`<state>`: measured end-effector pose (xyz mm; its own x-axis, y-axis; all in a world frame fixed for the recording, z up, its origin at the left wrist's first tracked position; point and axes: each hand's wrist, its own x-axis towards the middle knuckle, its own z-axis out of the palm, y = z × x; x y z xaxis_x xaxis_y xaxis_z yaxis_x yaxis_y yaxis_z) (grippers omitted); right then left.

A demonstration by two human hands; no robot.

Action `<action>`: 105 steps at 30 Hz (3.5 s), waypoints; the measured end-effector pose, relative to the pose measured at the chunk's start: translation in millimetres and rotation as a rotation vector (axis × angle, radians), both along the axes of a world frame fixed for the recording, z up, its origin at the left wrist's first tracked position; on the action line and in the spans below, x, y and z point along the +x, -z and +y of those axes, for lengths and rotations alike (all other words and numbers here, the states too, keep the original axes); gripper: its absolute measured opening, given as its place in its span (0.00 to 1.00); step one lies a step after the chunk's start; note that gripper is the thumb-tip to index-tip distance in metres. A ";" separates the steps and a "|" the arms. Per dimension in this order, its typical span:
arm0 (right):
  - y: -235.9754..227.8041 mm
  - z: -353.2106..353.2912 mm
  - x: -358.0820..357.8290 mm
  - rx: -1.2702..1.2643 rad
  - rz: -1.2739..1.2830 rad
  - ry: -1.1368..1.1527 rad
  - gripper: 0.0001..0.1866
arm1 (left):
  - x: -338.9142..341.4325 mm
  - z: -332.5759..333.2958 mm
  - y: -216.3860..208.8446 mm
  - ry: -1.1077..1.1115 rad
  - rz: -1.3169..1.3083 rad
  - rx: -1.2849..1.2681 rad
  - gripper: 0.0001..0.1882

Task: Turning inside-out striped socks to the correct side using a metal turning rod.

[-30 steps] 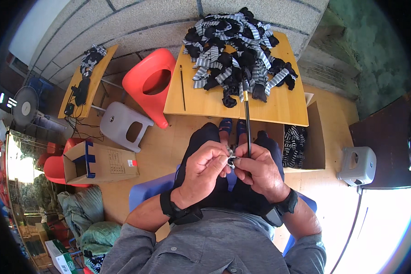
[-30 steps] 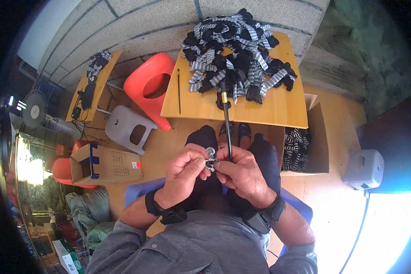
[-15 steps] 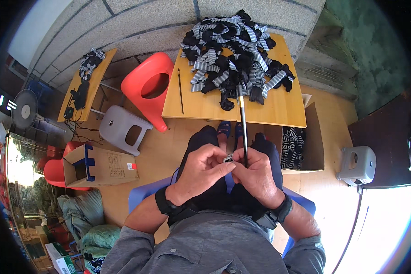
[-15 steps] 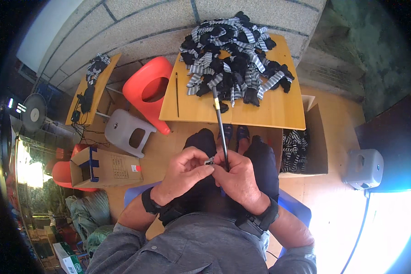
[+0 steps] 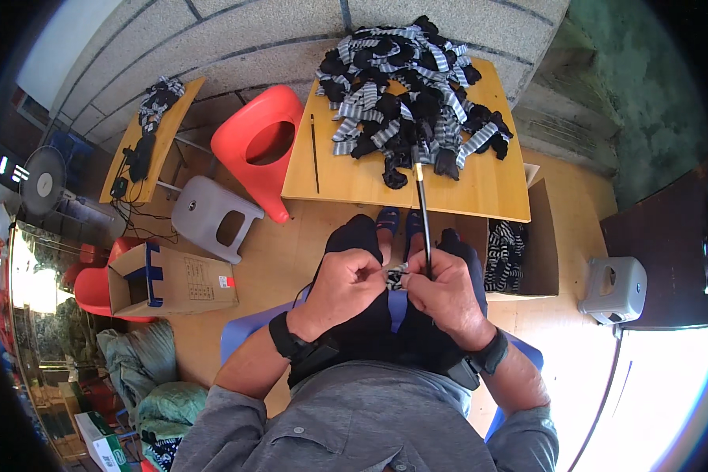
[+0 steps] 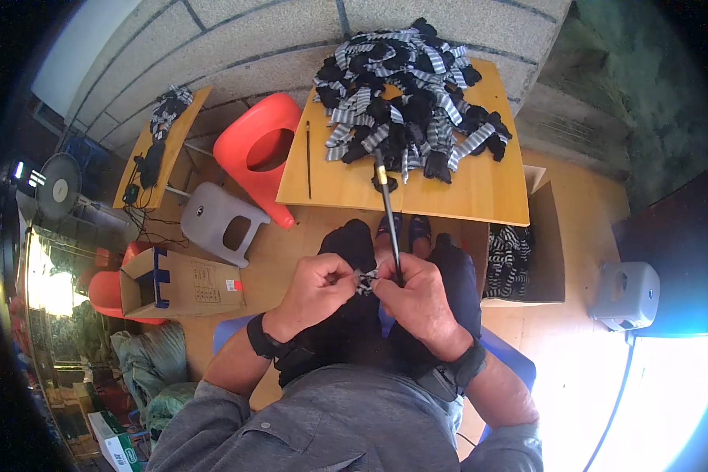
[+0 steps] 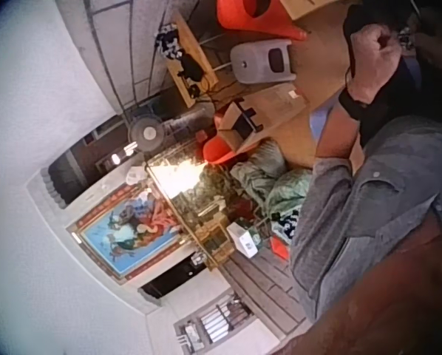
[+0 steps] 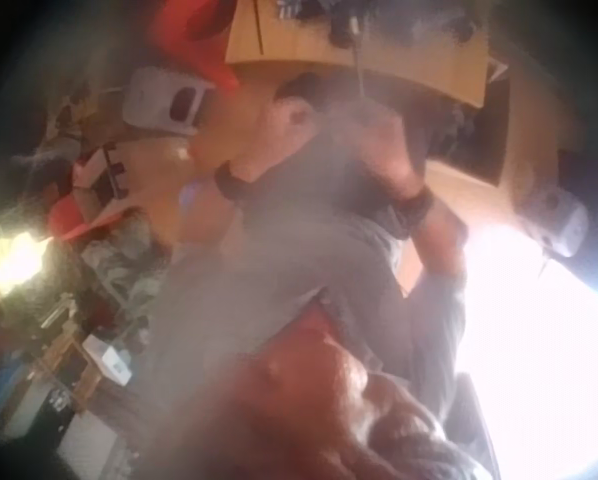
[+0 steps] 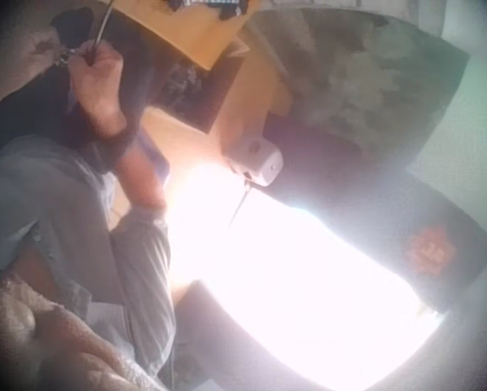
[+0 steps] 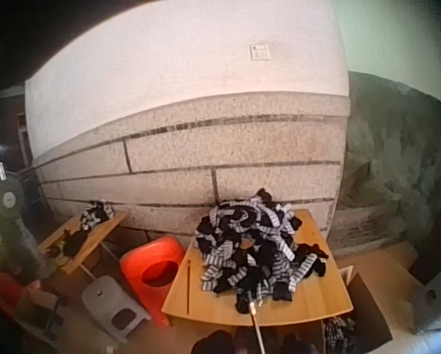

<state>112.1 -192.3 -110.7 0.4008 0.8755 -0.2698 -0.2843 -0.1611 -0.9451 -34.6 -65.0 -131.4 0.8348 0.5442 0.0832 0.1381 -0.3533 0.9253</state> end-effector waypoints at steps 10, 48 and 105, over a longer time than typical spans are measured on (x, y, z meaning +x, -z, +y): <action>5.6 -4.5 -6.8 0.065 -0.197 0.014 0.05 | 5.2 -9.0 -17.5 -0.030 0.088 -0.496 0.07; -2.3 -3.0 -9.4 0.113 0.322 0.147 0.05 | 0.8 -26.5 -15.0 0.038 -0.232 -0.997 0.10; 21.0 2.9 -31.4 0.141 0.434 0.295 0.04 | 9.5 -28.4 4.7 -0.301 -0.153 -0.415 0.05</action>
